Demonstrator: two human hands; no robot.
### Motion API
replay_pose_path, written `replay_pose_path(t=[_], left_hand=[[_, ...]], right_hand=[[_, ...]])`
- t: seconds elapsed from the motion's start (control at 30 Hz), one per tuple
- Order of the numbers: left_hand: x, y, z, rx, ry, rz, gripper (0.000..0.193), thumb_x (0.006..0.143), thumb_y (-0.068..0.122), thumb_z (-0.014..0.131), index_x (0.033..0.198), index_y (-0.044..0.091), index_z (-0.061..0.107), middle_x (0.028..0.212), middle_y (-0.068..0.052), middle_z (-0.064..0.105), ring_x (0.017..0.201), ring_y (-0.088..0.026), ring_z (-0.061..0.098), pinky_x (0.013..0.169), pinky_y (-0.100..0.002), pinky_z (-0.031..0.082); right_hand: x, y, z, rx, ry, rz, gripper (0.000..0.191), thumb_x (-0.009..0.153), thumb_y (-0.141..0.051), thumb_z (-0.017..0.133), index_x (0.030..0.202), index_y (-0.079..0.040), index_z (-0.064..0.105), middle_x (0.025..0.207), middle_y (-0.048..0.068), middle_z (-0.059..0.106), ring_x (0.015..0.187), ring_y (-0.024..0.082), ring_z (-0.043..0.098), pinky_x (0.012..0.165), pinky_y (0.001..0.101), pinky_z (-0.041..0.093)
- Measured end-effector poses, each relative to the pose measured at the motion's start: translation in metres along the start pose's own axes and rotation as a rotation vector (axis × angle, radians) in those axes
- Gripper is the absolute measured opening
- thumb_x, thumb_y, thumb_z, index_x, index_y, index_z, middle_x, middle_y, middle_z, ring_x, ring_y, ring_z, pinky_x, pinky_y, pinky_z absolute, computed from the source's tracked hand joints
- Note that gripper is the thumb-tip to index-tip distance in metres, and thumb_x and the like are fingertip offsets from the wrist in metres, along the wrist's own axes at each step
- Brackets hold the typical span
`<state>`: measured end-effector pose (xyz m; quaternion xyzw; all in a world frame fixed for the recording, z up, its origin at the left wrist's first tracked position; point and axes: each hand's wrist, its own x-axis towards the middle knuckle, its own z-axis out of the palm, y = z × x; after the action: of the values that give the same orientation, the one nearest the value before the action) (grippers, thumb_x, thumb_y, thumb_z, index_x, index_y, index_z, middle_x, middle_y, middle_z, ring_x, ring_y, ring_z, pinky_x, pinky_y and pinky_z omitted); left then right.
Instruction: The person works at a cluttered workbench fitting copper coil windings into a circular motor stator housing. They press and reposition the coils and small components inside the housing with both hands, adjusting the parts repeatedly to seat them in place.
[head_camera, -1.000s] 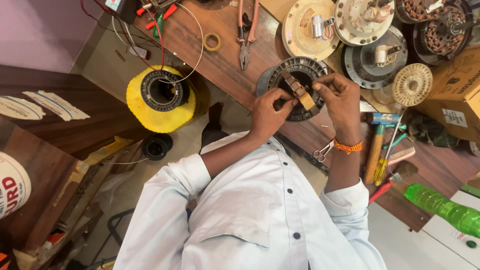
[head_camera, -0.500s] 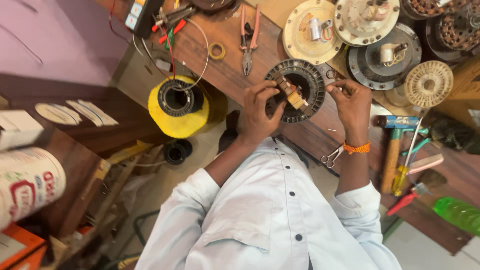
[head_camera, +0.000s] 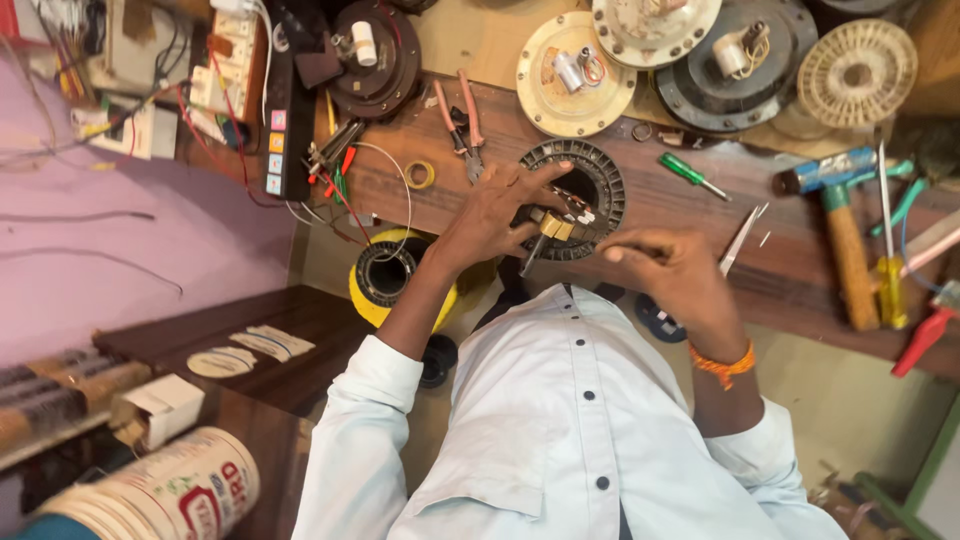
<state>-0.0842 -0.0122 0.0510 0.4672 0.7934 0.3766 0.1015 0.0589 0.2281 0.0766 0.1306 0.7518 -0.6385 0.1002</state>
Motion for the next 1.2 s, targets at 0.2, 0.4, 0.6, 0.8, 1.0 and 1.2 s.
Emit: replay_pose_path(t=[0.2,0.4,0.6,0.8,1.0,1.2], left_hand=[[0.003,-0.017,-0.001,-0.019,-0.068,0.092,0.089,0.072,0.003,0.075,0.153,0.015,0.04,0.125,0.005,0.074,0.111,-0.027,0.055,0.103,-0.045,0.041],[-0.008,-0.033,0.007,0.003,0.131,0.317,0.063,0.085,0.013,0.08,0.141,0.02,0.053,0.133,-0.001,0.067,0.121,-0.027,0.055,0.106,-0.041,0.045],[-0.053,-0.019,0.043,0.091,0.29,0.453,0.033,0.08,0.015,0.087,0.11,0.018,0.073,0.12,0.006,0.071,0.111,-0.019,0.057,0.095,-0.037,0.045],[-0.048,-0.004,0.074,-0.395,0.554,0.123,0.022,0.081,0.015,0.09,0.094,0.01,0.073,0.098,-0.003,0.075,0.086,-0.02,0.065,0.078,-0.033,0.051],[-0.042,0.014,0.082,-0.644,0.718,-0.189,0.017,0.089,0.009,0.082,0.1,-0.001,0.074,0.103,-0.013,0.077,0.093,-0.021,0.077,0.079,-0.032,0.06],[-0.038,0.024,0.088,-0.639,0.765,-0.361,0.016,0.088,0.011,0.08,0.1,0.0,0.076,0.098,-0.012,0.079,0.086,-0.018,0.077,0.074,-0.029,0.059]], right_hand=[[-0.019,0.0,0.056,-0.286,0.15,-0.22,0.014,0.089,-0.009,0.075,0.102,-0.007,0.08,0.092,0.011,0.078,0.073,0.016,0.076,0.066,0.0279,0.057],[-0.013,0.013,0.105,-0.672,0.32,-0.357,0.012,0.087,-0.004,0.072,0.097,-0.005,0.077,0.082,0.014,0.073,0.069,0.031,0.071,0.058,0.0391,0.054],[-0.028,0.005,0.104,-0.676,0.351,-0.381,0.01,0.088,-0.002,0.067,0.096,-0.005,0.073,0.087,0.013,0.074,0.075,0.029,0.072,0.063,0.0382,0.055],[-0.023,-0.044,0.082,-0.719,0.272,-0.263,0.01,0.091,-0.014,0.075,0.096,-0.006,0.074,0.081,0.013,0.072,0.069,0.026,0.069,0.06,0.036,0.052],[0.031,-0.057,0.057,-0.683,0.252,-0.234,0.008,0.096,-0.009,0.074,0.101,-0.003,0.073,0.072,0.01,0.069,0.059,0.01,0.065,0.052,0.0279,0.046],[0.058,-0.022,0.032,-0.478,0.134,-0.244,0.008,0.097,-0.006,0.073,0.102,0.001,0.073,0.076,-0.004,0.068,0.066,0.001,0.054,0.057,0.0225,0.043]])
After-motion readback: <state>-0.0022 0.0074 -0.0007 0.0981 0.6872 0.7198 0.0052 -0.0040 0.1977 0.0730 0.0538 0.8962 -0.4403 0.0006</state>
